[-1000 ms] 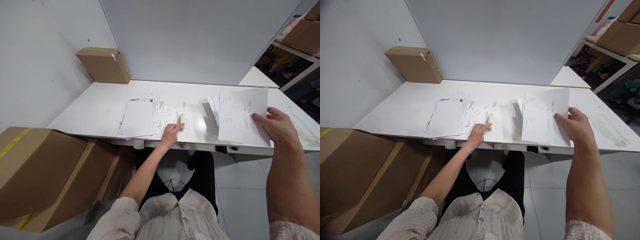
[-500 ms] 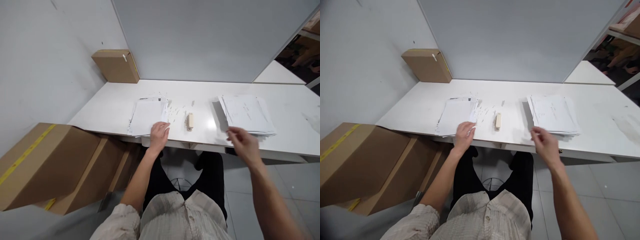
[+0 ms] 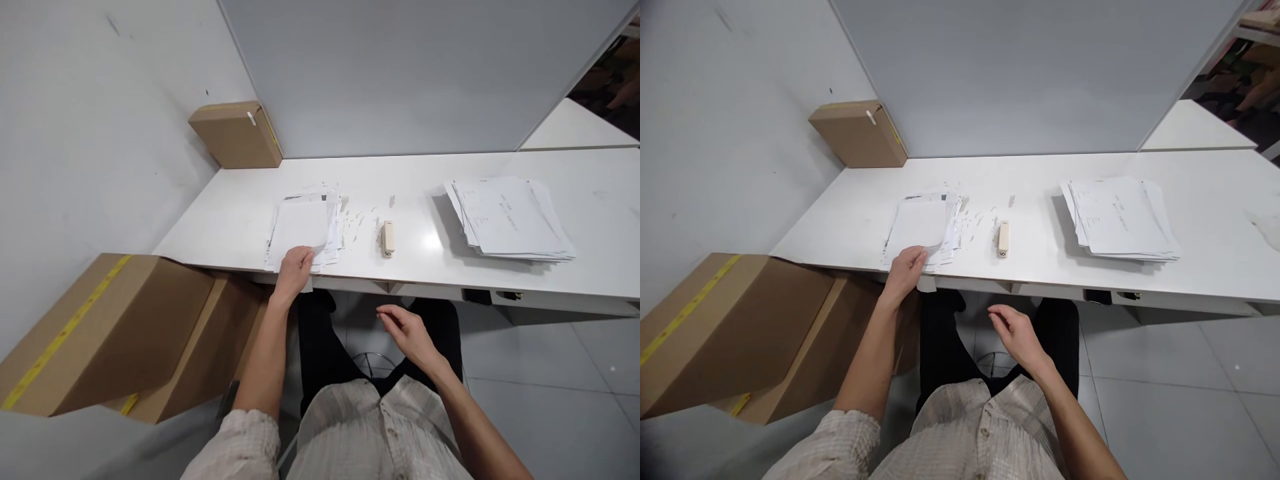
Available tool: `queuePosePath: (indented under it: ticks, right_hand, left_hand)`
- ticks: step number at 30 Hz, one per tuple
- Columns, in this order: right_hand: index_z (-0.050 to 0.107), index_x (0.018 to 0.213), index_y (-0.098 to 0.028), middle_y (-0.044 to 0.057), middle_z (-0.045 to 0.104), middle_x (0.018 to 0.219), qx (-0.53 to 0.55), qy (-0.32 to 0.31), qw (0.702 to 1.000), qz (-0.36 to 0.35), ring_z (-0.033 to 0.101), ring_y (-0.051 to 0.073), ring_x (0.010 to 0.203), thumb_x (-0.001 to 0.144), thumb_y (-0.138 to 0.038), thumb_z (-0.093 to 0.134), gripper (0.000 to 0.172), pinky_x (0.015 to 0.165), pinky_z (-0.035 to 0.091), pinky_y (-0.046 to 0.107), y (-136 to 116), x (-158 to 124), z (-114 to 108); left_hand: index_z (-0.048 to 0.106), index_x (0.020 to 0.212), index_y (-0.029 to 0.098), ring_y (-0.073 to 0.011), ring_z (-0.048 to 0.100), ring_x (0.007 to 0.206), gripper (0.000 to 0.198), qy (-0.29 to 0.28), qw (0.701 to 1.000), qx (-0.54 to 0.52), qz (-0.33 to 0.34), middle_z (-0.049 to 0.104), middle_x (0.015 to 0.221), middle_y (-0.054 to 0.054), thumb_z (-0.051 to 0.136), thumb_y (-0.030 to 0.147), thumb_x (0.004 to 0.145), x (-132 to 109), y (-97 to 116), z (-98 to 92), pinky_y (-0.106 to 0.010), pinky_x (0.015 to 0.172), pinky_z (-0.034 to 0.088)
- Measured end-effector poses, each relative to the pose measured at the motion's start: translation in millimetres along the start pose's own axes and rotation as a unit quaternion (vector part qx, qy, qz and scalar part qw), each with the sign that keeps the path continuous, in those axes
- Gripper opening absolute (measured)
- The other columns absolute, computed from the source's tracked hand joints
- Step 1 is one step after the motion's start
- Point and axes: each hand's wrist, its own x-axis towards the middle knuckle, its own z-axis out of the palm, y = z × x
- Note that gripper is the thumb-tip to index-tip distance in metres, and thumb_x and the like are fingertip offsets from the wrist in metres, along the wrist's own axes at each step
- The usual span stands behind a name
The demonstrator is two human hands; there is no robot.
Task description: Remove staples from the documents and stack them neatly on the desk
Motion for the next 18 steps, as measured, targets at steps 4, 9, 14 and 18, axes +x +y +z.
queuePosePath:
  ticks: [4,9,14,18]
  right_hand:
    - [0.065,0.103,-0.024,0.006,0.069,0.091,-0.014,0.015,1.000,-0.007,0.065,0.020,0.075,0.087,-0.037,0.049,0.026,0.066,0.053,0.031,-5.6,-2.2,-5.6]
    - [0.040,0.135,-0.028,0.011,0.048,0.133,-0.090,0.087,0.981,-0.147,0.050,0.028,0.118,0.081,-0.040,0.061,0.059,0.094,0.045,0.045,-39.3,-7.0,-12.3]
    - [0.043,0.134,-0.029,0.007,0.047,0.137,-0.117,-0.105,0.956,-0.247,0.037,0.027,0.130,0.084,-0.035,0.058,0.053,0.103,0.038,0.046,-73.3,-16.2,-10.3]
    - [0.066,0.105,-0.029,0.004,0.064,0.114,-0.126,-0.108,0.961,-0.223,0.040,0.028,0.127,0.090,-0.025,0.049,0.023,0.100,0.037,0.051,-74.8,-22.5,-7.6]
  left_hand:
    - [0.061,0.084,0.018,-0.0183,0.058,0.081,0.030,0.047,0.997,0.020,-0.050,0.064,0.082,-0.004,0.037,0.034,0.091,-10.0,18.0,-21.3,-0.031,0.075,0.047]
    - [0.059,0.097,0.025,-0.0167,0.059,0.088,0.024,-0.144,0.984,-0.004,0.107,0.066,0.095,-0.002,0.037,0.030,0.092,-44.8,76.1,-71.4,-0.030,0.081,0.046]
    - [0.061,0.099,0.029,-0.0122,0.061,0.089,0.026,-0.301,0.927,-0.089,0.207,0.068,0.095,0.002,0.037,0.025,0.092,-66.1,122.0,-98.3,-0.024,0.080,0.047]
    - [0.063,0.103,0.031,-0.0127,0.063,0.086,0.026,-0.323,0.928,-0.112,0.146,0.069,0.095,0.002,0.039,0.031,0.092,-55.6,107.8,-90.8,-0.025,0.077,0.049]
